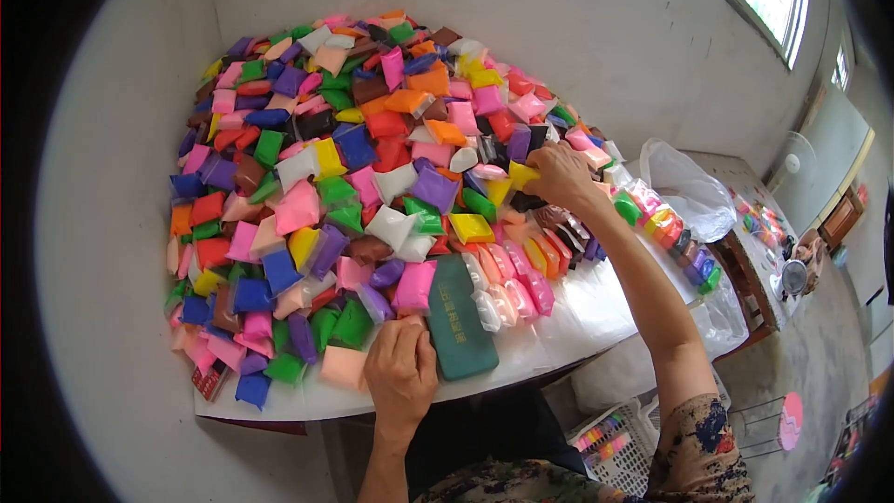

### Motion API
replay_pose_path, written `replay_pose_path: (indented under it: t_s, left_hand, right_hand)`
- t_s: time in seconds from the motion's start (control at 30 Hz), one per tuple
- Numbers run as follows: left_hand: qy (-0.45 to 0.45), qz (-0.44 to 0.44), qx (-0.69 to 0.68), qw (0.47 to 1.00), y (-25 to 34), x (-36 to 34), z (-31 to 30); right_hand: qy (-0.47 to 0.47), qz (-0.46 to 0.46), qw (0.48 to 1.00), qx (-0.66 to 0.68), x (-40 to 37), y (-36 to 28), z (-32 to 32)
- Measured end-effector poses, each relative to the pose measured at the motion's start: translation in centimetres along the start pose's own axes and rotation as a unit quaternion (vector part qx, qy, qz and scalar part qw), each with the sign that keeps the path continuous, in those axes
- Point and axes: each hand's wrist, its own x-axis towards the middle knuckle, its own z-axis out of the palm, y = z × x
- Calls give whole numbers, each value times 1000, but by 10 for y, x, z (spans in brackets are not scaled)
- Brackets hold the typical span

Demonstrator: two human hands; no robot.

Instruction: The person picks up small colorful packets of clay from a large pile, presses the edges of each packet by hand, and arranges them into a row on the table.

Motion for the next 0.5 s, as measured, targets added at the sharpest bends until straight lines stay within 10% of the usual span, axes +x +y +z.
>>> replay_pose_path:
  t_s: [0.3,0.5]
  left_hand:
    - [15,23,24,999,-4,-6,2]
    - [124,140,37,982,-12,-12,6]
  right_hand:
    - [59,-15,972,226,-72,-1,-56]
    - [-30,135,857,497,-193,-1,-53]
